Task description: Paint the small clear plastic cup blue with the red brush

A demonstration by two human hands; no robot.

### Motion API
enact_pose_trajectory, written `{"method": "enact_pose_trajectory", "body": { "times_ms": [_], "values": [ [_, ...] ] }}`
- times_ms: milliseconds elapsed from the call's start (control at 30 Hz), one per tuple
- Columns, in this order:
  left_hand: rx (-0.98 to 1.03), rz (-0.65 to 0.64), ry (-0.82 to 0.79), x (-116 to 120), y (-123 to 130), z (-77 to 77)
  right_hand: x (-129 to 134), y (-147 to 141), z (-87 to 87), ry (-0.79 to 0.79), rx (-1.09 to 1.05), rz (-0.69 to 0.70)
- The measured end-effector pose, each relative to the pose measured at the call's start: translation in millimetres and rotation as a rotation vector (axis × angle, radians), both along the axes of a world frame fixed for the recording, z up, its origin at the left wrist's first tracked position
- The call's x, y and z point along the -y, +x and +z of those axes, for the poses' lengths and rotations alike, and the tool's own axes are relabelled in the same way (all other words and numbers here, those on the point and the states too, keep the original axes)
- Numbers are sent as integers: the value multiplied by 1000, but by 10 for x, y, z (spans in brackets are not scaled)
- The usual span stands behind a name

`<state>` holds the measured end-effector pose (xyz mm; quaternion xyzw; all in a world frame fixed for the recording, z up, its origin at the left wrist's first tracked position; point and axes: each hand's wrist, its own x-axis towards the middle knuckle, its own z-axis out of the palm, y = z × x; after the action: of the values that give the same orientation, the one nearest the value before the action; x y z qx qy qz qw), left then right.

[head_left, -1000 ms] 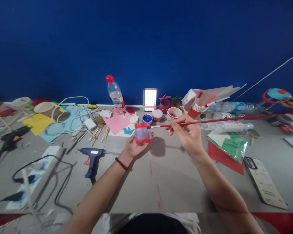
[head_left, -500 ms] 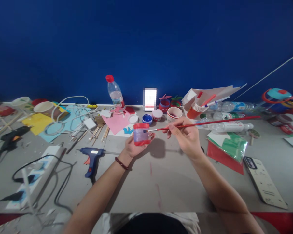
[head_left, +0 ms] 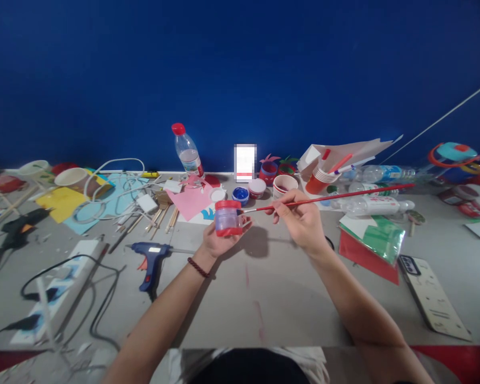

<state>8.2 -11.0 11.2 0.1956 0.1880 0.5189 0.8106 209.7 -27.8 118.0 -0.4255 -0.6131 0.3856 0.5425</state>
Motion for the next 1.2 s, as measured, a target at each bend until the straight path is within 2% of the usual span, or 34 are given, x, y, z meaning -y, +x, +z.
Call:
{"method": "enact_pose_trajectory", "body": {
  "times_ms": [300, 533, 733, 1200],
  "values": [
    [-18, -11, 11, -3, -15, -45, -36, 46, 37, 36, 18, -55],
    [5, -39, 43, -11, -5, -38, 15, -10, 1, 1, -138, 34],
    [41, -40, 48, -8, -2, -65, 24, -83, 0, -7, -120, 68],
    [38, -14, 29, -4, -19, -7, -24, 27, 37, 73, 63, -96]
  ]
}}
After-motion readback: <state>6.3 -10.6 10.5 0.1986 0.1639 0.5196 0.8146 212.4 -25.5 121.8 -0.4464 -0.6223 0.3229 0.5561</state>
